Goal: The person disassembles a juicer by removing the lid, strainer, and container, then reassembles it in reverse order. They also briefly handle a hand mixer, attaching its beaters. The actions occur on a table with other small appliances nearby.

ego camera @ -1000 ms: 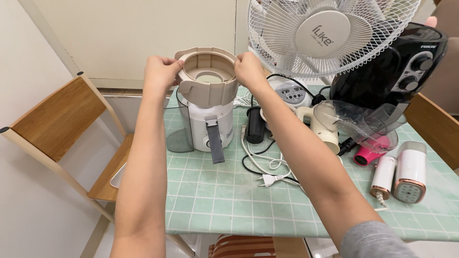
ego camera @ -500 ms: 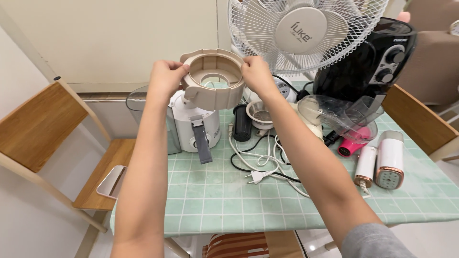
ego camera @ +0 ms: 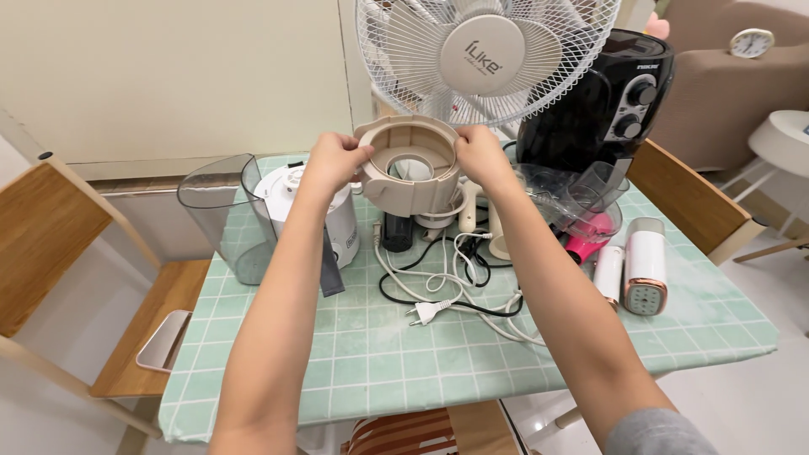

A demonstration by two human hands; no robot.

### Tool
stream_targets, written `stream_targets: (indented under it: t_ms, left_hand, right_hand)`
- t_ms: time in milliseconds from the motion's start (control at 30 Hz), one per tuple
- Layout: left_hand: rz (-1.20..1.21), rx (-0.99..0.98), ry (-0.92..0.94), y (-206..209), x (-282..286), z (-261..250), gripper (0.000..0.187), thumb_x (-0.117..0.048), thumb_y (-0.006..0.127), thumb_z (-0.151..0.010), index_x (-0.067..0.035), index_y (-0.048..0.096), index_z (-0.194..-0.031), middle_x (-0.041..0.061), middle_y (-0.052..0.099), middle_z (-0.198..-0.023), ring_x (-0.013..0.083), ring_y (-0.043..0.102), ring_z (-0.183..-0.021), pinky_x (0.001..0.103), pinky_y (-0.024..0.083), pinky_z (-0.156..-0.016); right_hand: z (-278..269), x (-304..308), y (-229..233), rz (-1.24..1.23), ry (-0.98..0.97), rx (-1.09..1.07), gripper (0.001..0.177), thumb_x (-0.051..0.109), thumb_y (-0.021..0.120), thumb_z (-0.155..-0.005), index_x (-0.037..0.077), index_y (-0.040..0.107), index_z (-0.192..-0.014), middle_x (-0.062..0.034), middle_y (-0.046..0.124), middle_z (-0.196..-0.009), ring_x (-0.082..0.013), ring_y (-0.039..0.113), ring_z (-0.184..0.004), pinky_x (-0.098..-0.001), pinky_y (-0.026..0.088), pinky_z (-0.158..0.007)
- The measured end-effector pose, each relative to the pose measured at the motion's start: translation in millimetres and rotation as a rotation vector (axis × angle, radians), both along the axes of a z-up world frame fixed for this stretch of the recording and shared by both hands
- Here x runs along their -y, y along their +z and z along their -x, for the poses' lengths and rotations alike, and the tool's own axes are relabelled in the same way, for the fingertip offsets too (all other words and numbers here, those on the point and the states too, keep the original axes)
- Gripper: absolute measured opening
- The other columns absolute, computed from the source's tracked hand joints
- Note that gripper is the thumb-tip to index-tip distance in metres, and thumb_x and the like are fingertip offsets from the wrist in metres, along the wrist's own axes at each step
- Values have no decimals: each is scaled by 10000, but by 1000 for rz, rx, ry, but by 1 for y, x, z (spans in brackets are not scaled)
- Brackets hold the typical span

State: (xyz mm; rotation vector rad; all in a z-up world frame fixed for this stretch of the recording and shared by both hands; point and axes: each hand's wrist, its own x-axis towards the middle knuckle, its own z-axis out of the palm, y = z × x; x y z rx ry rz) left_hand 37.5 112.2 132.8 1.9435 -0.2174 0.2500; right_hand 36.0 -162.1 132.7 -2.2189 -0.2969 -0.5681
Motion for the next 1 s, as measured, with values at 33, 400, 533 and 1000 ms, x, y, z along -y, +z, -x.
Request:
stream_targets:
  t_ms: [33,400,533,1000]
  left_hand:
    - [-18,-16,0,-3,5,-2,312,-204,744,-876,76,754,-1014,132,753,-824,181,734,-686,334,626,-608]
    - [-137,-67,-15,-42,48,-21,384,-209,749,-843,93,704,-1076,176,754,-818,246,755,-685,353,593,-628]
    - [-166,3,33,-62,62,-35,489,-244,784,-811,99,664,-1139,215,752,-944,276,759,-828,374,592,-734]
    - [-189,174,147,-111,100,-65,403,-208,703,-904,112,672,-1146,328,691,-1136,462,659,-1115,463,510,-982]
  right_hand:
    - [0,5,-3,-14,-12,-36,338,90,486,-883,-23,739,-1077,-219,703,-800,-295,694,-750,-411,543,-761]
    - [-5,42,-38,-70,-98,-161,350,119,500,-910,-18,720,-1145,-215,727,-903,-302,705,-835,-402,531,-826]
    - [-13,50,-48,-63,-124,-173,358,126,506,-908,-17,715,-1161,-240,733,-939,-339,720,-881,-410,541,-849]
    - [-44,69,-75,54,-210,-104,327,151,521,-909,-3,732,-1104,-298,705,-998,-444,689,-978,-465,538,-893]
